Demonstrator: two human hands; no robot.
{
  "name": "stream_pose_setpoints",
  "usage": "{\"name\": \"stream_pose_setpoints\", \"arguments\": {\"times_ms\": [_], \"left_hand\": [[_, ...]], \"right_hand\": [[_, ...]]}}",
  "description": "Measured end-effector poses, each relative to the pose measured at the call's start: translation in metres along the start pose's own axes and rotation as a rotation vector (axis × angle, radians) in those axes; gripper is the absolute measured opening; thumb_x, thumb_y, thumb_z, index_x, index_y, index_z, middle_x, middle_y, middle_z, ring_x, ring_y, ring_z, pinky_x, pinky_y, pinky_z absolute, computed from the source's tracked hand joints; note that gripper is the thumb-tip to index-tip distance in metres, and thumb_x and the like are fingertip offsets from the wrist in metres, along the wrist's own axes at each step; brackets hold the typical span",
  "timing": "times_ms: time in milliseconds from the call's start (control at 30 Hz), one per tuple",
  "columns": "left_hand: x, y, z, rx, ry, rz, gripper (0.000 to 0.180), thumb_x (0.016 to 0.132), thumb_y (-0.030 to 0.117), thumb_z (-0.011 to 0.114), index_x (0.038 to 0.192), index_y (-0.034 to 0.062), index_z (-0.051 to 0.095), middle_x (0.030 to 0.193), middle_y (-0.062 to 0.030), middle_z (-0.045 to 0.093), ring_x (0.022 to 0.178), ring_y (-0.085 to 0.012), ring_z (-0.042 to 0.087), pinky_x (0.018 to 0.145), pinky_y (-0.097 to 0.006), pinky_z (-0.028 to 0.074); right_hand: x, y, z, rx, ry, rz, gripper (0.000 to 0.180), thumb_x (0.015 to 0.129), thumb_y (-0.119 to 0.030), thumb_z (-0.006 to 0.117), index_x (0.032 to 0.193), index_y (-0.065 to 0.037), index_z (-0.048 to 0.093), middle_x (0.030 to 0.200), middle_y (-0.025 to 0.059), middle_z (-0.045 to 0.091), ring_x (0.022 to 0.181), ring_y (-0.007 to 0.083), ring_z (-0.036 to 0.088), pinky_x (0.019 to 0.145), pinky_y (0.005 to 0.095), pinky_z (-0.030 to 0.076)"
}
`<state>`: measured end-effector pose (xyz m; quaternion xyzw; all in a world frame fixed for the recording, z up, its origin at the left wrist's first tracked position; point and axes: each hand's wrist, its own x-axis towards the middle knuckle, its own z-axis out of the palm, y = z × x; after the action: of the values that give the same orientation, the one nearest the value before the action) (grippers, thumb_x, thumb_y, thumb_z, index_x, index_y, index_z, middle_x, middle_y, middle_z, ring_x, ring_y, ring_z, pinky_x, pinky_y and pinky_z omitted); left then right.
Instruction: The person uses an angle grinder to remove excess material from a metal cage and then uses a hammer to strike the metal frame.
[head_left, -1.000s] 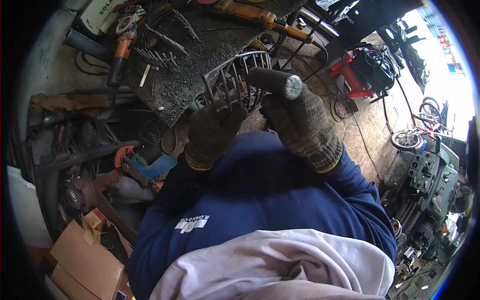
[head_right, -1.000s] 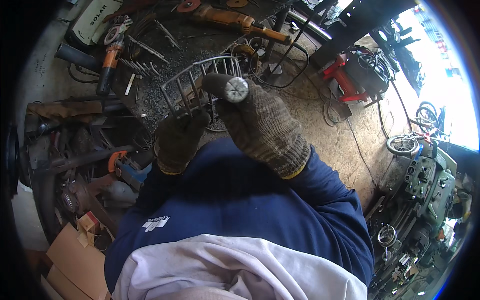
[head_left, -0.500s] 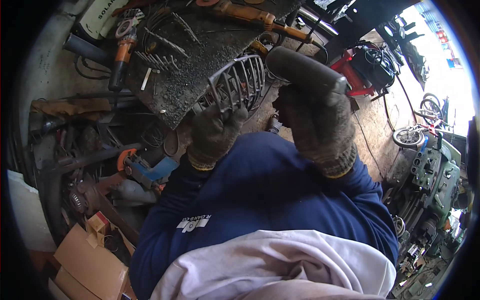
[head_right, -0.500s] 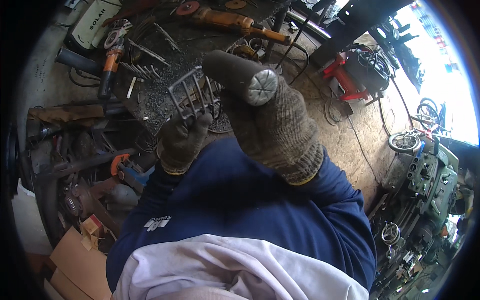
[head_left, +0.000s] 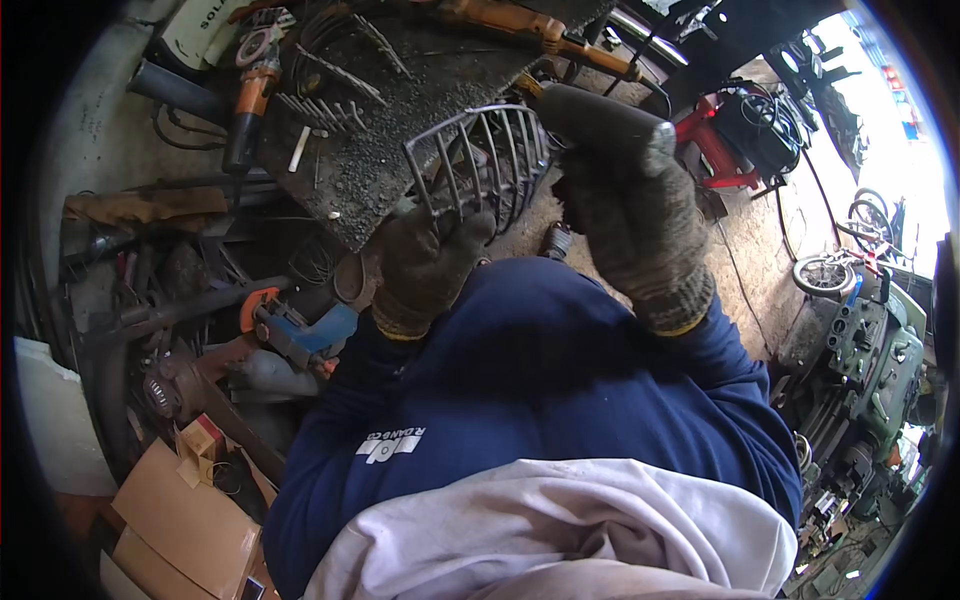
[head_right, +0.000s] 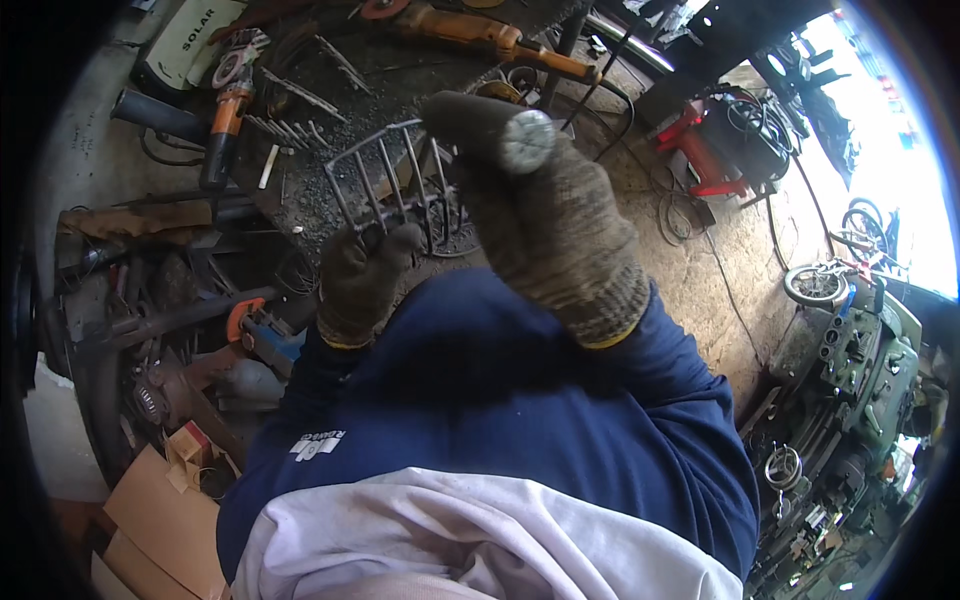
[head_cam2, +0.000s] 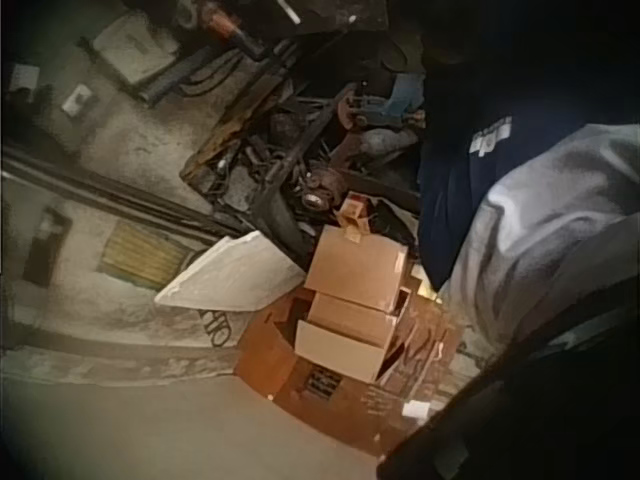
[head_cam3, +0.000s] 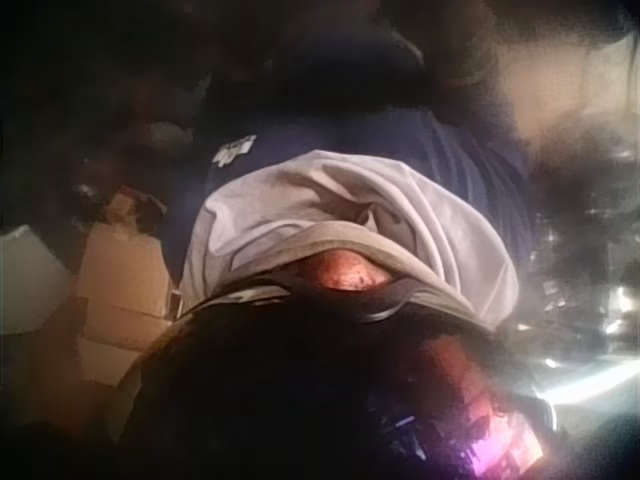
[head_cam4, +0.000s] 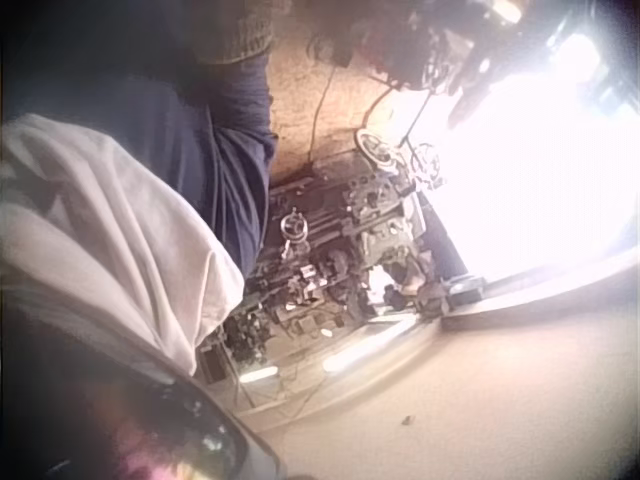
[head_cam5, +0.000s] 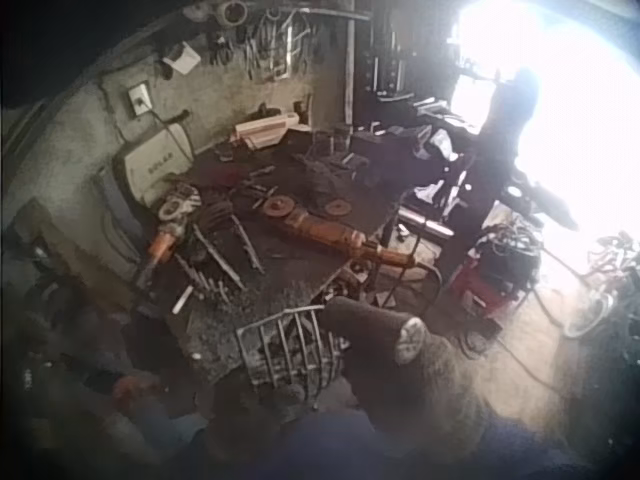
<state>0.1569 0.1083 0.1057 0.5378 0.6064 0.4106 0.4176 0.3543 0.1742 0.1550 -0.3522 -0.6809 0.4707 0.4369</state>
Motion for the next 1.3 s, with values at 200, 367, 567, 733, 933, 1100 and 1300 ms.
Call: {"name": "stream_pose_setpoints", "arguments": {"times_ms": [200,367,567,733,933,1100,1300], "left_hand": [[-0.009,-0.015,-0.014,-0.28,-0.082,0.028,0.023,0.086,0.018,0.07,0.104,0.003,0.071,0.087,-0.0072,0.073,0.076,-0.014,0.07,0.066,-0.029,0.055],[0.001,-0.02,-0.019,0.107,-0.011,0.535,0.022,0.086,0.016,0.068,0.105,0.0038,0.072,0.088,-0.0091,0.073,0.076,-0.0144,0.07,0.067,-0.03,0.054],[0.005,0.0,-0.014,0.037,-0.126,0.203,0.018,0.087,0.018,0.068,0.1,0.0062,0.072,0.083,-0.0076,0.072,0.07,-0.0186,0.069,0.063,-0.031,0.054],[0.01,0.015,-0.012,0.421,-0.161,0.321,0.019,0.086,0.021,0.071,0.099,0.007,0.072,0.077,-0.0098,0.071,0.064,-0.0219,0.069,0.057,-0.033,0.051],[0.005,0.0,-0.001,0.144,-0.045,0.278,0.02,0.088,0.019,0.067,0.103,0.0056,0.07,0.074,-0.011,0.069,0.062,-0.0228,0.067,0.054,-0.032,0.05],[0.008,0.001,0.001,0.716,-0.139,0.412,0.023,0.087,0.018,0.07,0.102,0.0006,0.069,0.076,-0.0117,0.07,0.065,-0.016,0.068,0.055,-0.031,0.051],[0.006,-0.007,-0.002,0.047,-0.063,0.174,0.016,0.089,0.014,0.068,0.099,0.0014,0.069,0.076,-0.0072,0.069,0.07,-0.0121,0.065,0.063,-0.03,0.05]], "right_hand": [[0.01,0.037,-0.008,0.245,0.141,0.067,0.034,0.1,-0.025,0.054,0.13,-0.008,0.055,0.104,0.0013,0.064,0.072,0.0056,0.054,0.062,0.0223,0.047],[0.002,0.029,-0.012,0.224,0.084,0.159,0.033,0.101,-0.024,0.052,0.128,-0.005,0.056,0.094,-0.0001,0.061,0.07,0.0051,0.052,0.06,0.021,0.043],[0.001,0.014,-0.01,-0.068,-0.114,-0.077,0.03,0.102,-0.015,0.048,0.127,-0.003,0.058,0.113,0.0064,0.065,0.087,0.0125,0.061,0.075,0.0258,0.05],[0.002,-0.008,-0.009,-0.514,-0.214,-0.038,0.03,0.092,-0.008,0.057,0.122,-0.004,0.06,0.107,0.0118,0.068,0.097,0.0253,0.067,0.081,0.0318,0.056],[0.005,-0.022,-0.017,-0.401,-0.074,-0.244,0.032,0.093,-0.004,0.053,0.124,0.001,0.058,0.107,0.016,0.068,0.094,0.0251,0.069,0.08,0.0329,0.056],[0.002,-0.016,-0.006,-0.603,-0.277,0.002,0.033,0.089,0.002,0.058,0.121,-0.002,0.062,0.106,0.0107,0.069,0.095,0.0149,0.067,0.076,0.0282,0.054],[-0.004,-0.019,-0.008,0.349,0.026,-0.013,0.032,0.098,-0.006,0.051,0.129,-0.002,0.057,0.113,0.0084,0.066,0.082,0.0089,0.06,0.07,0.0239,0.05]]}}
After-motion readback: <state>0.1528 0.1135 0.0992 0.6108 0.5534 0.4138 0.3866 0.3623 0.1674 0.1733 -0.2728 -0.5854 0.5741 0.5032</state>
